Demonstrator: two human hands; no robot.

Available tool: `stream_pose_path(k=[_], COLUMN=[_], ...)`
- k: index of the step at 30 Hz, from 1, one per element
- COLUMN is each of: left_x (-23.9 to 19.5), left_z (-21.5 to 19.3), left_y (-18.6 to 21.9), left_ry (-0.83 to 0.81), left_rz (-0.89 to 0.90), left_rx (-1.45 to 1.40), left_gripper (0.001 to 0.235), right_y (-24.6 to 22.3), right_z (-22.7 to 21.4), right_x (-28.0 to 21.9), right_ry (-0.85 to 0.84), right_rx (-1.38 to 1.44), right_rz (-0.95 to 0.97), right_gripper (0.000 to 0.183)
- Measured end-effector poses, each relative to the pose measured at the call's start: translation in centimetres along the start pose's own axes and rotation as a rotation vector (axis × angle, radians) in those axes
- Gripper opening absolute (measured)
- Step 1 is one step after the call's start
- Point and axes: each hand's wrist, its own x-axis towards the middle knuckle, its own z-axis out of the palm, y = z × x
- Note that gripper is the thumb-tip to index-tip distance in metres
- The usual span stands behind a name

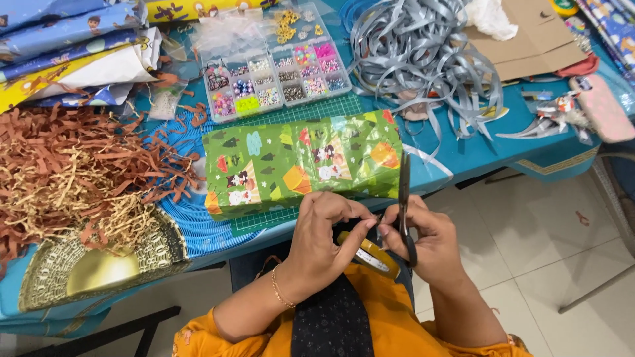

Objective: The person wraps a small cardboard box with green patterned wrapping paper, folds the edges, and secures the seams with clear tape. They use scissors to cut tape and smooth the paper around the box.

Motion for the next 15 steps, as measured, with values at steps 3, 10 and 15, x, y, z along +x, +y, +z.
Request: stream_pose_path(k=[3, 10, 15], left_x=[-0.4, -0.6, 1.2], left_z=[0.9, 0.2, 1.3], left_y=[-1.0, -2.8, 0.2], left_ry=[0.075, 0.238, -0.012], left_rz=[0.024, 0.001, -0.153], left_rx=[-0.027, -0.38, -0.541], left_gripper=[0.029, 0.033, 0.033], right_y=[0.0, 2.4, 1.6], right_z=[0.3, -1.2, -0.2], right_x=[0.2, -1.1, -1.1], right_ry=[0.061, 0.272, 0.247], right_rx=[0.064, 0.252, 0.329], right_rz=[0.003, 0.179, 0.199], right_gripper=[0.007, 0.008, 0.013])
